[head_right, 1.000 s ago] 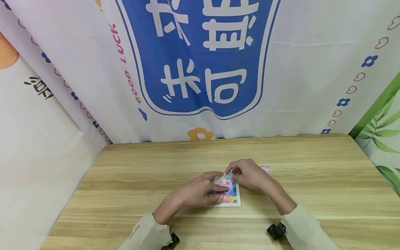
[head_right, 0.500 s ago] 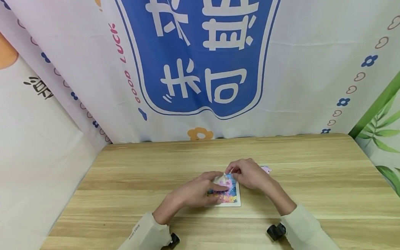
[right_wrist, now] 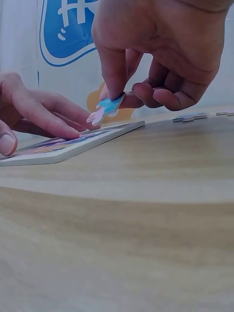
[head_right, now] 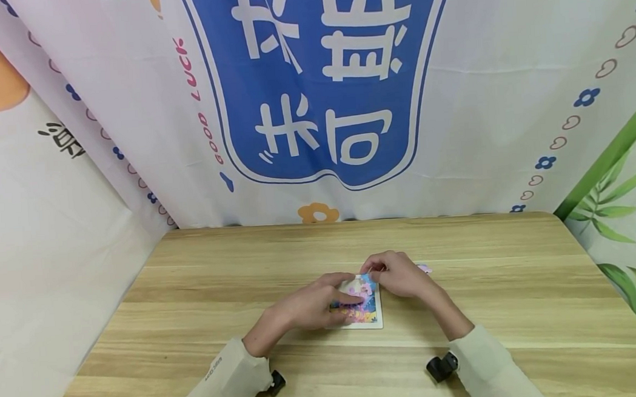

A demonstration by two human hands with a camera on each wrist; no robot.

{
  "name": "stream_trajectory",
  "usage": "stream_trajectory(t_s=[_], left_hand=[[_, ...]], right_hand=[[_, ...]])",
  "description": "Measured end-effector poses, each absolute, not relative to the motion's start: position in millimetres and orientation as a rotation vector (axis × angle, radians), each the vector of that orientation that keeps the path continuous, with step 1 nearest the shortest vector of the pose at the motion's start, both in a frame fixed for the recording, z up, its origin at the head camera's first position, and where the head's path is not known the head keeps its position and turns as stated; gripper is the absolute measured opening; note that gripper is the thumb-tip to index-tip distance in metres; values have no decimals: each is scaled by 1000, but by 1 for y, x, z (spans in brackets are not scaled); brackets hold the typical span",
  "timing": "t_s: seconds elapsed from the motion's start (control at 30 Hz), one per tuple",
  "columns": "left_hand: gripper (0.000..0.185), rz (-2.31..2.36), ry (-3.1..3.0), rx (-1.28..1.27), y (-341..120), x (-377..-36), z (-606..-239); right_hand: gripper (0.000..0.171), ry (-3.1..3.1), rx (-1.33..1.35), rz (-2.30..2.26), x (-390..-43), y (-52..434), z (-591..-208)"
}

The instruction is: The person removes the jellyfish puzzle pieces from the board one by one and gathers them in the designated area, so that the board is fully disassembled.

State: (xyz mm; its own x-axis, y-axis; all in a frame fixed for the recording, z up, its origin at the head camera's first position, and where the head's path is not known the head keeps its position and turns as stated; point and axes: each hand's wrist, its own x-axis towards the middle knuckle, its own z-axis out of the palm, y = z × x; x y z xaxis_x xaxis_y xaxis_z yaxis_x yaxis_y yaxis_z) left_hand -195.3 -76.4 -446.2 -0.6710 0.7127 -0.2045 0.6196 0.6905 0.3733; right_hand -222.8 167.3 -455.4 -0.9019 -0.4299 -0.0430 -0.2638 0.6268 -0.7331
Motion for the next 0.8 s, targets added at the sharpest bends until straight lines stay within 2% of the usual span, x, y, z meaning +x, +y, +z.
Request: stream_trajectory(t_s=[0.8], left_hand=[[43,419,2577,1005,-76,-193,-446]], right_hand=[[16,2718,-456,-1108,-214,221,-450]])
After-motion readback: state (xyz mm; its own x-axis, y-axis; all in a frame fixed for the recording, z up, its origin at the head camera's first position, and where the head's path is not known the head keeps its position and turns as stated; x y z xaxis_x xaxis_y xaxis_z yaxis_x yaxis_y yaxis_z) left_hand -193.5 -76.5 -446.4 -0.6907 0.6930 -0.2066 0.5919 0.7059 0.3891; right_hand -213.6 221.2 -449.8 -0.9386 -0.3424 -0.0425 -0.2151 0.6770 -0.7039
